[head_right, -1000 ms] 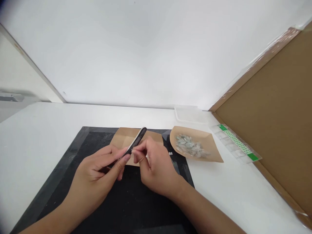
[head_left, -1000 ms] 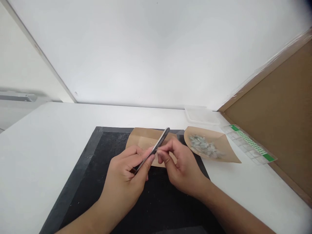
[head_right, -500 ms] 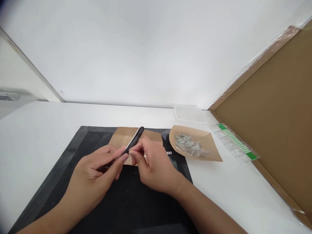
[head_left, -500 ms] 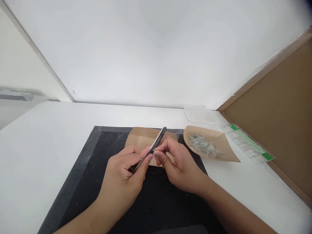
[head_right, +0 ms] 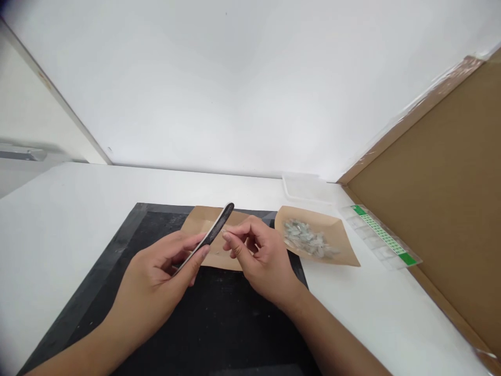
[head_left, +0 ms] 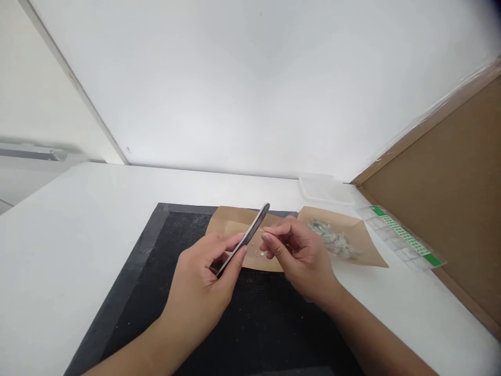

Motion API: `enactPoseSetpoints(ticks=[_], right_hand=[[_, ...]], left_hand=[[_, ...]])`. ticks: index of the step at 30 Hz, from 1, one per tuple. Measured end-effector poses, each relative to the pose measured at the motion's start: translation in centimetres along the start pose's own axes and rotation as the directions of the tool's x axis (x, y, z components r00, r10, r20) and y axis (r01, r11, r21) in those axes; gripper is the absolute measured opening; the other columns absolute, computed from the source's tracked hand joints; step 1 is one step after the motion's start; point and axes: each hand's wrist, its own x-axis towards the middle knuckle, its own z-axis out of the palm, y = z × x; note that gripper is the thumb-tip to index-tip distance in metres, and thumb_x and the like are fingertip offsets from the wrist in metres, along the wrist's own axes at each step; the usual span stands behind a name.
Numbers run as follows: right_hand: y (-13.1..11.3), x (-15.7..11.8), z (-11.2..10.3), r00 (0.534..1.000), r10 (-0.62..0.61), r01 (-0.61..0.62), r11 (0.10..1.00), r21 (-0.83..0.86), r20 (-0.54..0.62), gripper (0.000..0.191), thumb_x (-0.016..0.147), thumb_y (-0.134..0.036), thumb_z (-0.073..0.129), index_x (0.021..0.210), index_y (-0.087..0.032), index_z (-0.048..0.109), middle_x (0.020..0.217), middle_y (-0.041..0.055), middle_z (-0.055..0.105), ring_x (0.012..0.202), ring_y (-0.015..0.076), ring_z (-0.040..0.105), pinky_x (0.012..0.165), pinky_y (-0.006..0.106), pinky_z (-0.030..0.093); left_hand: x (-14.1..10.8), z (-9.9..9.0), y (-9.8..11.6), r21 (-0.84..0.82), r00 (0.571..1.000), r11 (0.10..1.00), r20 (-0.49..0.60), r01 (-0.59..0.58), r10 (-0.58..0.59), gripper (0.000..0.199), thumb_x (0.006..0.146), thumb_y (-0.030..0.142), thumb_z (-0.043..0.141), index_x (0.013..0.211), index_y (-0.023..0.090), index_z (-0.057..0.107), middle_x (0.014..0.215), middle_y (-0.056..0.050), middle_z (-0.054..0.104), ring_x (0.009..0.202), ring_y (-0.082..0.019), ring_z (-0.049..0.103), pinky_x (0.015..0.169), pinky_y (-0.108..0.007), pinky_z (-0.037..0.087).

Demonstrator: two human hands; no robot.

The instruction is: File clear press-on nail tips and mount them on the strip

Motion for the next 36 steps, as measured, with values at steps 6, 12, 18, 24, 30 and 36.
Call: enactPoseSetpoints(ticks=[6,12,18,24,30,36], right_hand=[[-0.2,0.0,0.0,0.997,-0.079,0.078,0.993,-0.083,-0.011,0.021,0.103,-0.031,0.064,0.084,-0.022,0.062,0.077,-0.0008,0.069,0.060,0.0115,0.067,0.057,0.026,0.053],[-0.5,0.1,0.4,0.959,-0.276,0.237,0.905,-0.353,-0.064,0.015,0.100,-0.024,0.067,0.085,-0.022,0.066,0.075,0.0006,0.069,0.064,0.0141,0.061,0.057,0.028,0.046],[-0.6,0.1,1.0,0.925,-0.368,0.309,0.874,-0.376,-0.095,0.009,0.095,-0.015,0.072,0.091,-0.022,0.069,0.077,0.0004,0.067,0.068,0.0147,0.059,0.057,0.027,0.044],[-0.3,0.2,0.9,0.888,-0.454,0.385,0.817,-0.430,-0.066,0.012,0.094,-0.012,0.073,0.098,-0.023,0.070,0.090,0.0038,0.073,0.076,0.0169,0.067,0.059,0.029,0.051],[-0.3,0.2,0.7,0.884,-0.465,0.429,0.762,-0.484,0.051,0.015,0.100,-0.010,0.060,0.095,-0.023,0.063,0.088,0.0046,0.069,0.079,0.0181,0.065,0.067,0.032,0.053],[-1.0,-0.2,0.5,0.919,-0.395,0.342,0.812,-0.473,-0.013,0.016,0.099,-0.012,0.062,0.089,-0.024,0.057,0.079,0.0017,0.062,0.069,0.0164,0.057,0.058,0.030,0.044]], left_hand=[[0.0,0.3,-0.3,-0.019,1.000,1.000,-0.009,0.018,-0.019,0.026,0.099,0.032,0.066,0.123,0.028,0.076,0.085,0.000,0.070,0.063,-0.010,0.063,0.053,-0.019,0.049],[-0.4,0.5,-0.3,-0.067,0.999,0.997,0.004,0.033,-0.032,0.028,0.100,0.031,0.065,0.127,0.026,0.071,0.087,0.001,0.071,0.058,-0.009,0.065,0.048,-0.018,0.047],[-0.6,0.5,0.3,-0.114,0.990,0.986,0.091,0.120,-0.110,0.028,0.100,0.034,0.064,0.126,0.025,0.072,0.063,0.005,0.068,0.050,-0.009,0.063,0.046,-0.016,0.045],[-0.4,0.4,0.5,-0.135,0.987,0.981,0.093,0.141,-0.129,0.027,0.100,0.034,0.064,0.124,0.024,0.074,0.059,0.006,0.065,0.049,-0.008,0.062,0.046,-0.015,0.045],[-0.3,0.5,0.4,-0.051,0.999,0.999,0.053,0.016,-0.013,0.026,0.101,0.028,0.063,0.123,0.025,0.075,0.070,0.003,0.068,0.056,-0.009,0.064,0.049,-0.017,0.047],[-0.4,0.4,0.3,0.009,0.993,0.993,0.009,-0.115,0.115,0.025,0.101,0.022,0.062,0.120,0.027,0.077,0.090,-0.002,0.073,0.071,-0.011,0.068,0.055,-0.018,0.050]])
